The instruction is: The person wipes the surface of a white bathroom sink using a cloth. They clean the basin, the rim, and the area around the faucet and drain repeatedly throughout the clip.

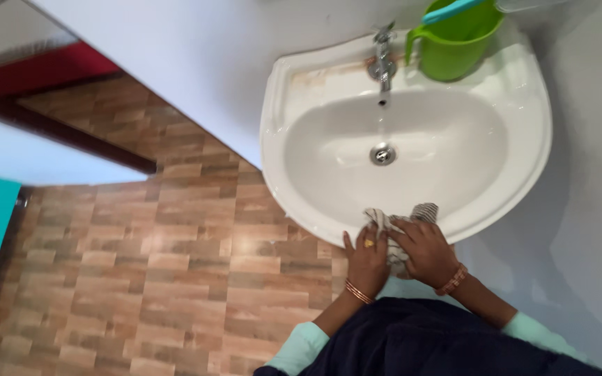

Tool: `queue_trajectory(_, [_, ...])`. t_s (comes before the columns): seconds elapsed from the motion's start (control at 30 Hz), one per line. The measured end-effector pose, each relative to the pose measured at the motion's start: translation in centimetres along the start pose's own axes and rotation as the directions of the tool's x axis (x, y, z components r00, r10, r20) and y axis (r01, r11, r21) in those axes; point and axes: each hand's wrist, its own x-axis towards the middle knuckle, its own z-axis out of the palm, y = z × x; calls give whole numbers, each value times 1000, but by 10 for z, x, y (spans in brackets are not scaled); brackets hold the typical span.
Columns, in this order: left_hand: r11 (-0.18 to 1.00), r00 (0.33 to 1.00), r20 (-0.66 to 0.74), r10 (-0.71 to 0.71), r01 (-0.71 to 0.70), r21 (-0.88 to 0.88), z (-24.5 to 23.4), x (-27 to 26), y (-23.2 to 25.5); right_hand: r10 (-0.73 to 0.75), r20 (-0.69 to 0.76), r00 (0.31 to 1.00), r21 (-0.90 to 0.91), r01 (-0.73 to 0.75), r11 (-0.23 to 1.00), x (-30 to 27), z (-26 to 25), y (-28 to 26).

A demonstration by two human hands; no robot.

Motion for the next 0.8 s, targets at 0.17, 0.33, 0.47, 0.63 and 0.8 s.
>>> queue_trajectory(0.17, [981,987,88,137,-123,-152,23,39,42,149,-82,985,-46,-153,987,-30,-20,42])
queue_trajectory(0.33, [939,967,44,250,-231,-253,56,96,89,353,-106,930,-179,-367,913,-49,-46,102])
queue_trajectory(0.47, [970,965,123,230,-216,-116,77,127,113,367,-210,906,-110,-395,912,-47,-56,121])
queue_trajectory(0.63, [958,953,99,285,-283,-37,71,105,103,486,-182,855,-49,-501,864,-57,-45,92])
queue_trajectory(0.8, [946,947,31,321,-319,-54,44,64,81,513,-64,856,-37,-516,856,-62,-44,50])
